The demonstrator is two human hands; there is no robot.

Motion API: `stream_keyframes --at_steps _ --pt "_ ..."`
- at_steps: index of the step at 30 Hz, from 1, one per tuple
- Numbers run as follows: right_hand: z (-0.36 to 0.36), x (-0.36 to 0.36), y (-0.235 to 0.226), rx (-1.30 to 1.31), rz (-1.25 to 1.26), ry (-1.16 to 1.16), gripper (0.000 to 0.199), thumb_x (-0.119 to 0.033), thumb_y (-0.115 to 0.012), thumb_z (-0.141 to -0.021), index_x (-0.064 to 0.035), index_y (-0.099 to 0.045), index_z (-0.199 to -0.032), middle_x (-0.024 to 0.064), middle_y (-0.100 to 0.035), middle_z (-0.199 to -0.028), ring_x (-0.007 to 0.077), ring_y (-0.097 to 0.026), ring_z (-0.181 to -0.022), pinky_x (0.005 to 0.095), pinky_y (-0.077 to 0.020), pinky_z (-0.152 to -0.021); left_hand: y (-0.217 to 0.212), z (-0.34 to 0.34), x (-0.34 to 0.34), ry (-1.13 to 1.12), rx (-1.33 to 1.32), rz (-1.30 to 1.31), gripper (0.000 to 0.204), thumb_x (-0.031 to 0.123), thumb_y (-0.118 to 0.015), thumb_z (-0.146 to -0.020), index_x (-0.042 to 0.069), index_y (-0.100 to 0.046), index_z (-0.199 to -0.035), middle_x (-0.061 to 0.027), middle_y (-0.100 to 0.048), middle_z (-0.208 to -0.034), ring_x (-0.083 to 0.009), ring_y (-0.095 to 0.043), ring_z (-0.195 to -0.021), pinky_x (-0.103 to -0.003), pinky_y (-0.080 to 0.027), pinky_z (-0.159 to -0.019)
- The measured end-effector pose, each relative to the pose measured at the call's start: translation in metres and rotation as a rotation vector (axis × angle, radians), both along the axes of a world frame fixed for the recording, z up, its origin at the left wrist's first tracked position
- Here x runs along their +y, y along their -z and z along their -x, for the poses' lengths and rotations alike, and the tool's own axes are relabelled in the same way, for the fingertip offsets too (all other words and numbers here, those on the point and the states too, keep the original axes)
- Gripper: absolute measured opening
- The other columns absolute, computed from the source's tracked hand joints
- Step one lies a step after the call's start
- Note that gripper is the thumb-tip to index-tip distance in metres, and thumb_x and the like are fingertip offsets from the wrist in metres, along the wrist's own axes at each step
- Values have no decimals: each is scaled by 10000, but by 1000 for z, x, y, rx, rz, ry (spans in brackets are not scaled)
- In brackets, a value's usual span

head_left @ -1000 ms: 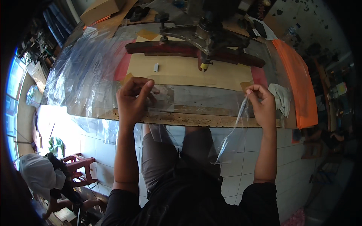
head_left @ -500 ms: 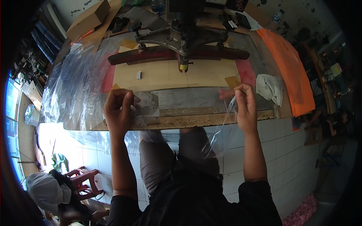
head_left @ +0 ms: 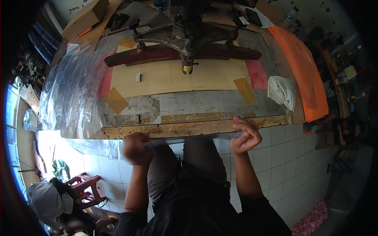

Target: The person aligns a large plastic sheet on a workbench, uses a heat-sealing machine to press seams, and fits small plastic components into the sheet.

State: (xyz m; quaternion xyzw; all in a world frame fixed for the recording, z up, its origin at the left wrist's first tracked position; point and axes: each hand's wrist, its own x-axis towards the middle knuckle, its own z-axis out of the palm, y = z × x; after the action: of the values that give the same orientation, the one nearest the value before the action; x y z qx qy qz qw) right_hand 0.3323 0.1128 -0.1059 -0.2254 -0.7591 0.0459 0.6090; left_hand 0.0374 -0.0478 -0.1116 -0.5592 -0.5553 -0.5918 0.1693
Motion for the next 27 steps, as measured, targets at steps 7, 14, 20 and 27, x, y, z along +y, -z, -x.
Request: stream_keyframes --at_steps 7,14,20,27 --pt "-6 2 -11 -55 0 59 171 -109 -419 -1109 -65 -375 -1268 124 -697 -878 176 -686 -729 295 -522 -740 -7 0 4 48 -169 -12 182 182 -514 -1098 95 -386 -1192 -136 -671 -753 -207 -627 -619 -304 -485 -582" --pt "-11 -3 -123 -27 440 -15 136 -62 -610 -1043 29 -615 -1143 77 -668 -890 93 -637 -677 221 -485 -576 -115 -12 4 46 -631 269 129 151 -557 -1084 32 -525 -1045 -23 -545 -647 -85 -493 -477 -245 -432 -507" --pt "15 82 -126 -375 729 32 125 -118 -673 -1001 -13 -694 -1065 81 -721 -871 157 -673 -689 303 -512 -646 -131 20 73 -100 -403 822 194 186 -663 -1011 -6 -641 -997 -155 -685 -690 -255 -680 -571 -379 -481 -538" --pt "53 128 -123 -581 742 147 82 -102 -692 -951 -39 -686 -1004 94 -723 -846 257 -712 -746 376 -527 -685 -122 56 127 -128 -167 836 152 148 -680 -977 18 -653 -1051 -191 -672 -719 -363 -693 -679 -400 -504 -621"
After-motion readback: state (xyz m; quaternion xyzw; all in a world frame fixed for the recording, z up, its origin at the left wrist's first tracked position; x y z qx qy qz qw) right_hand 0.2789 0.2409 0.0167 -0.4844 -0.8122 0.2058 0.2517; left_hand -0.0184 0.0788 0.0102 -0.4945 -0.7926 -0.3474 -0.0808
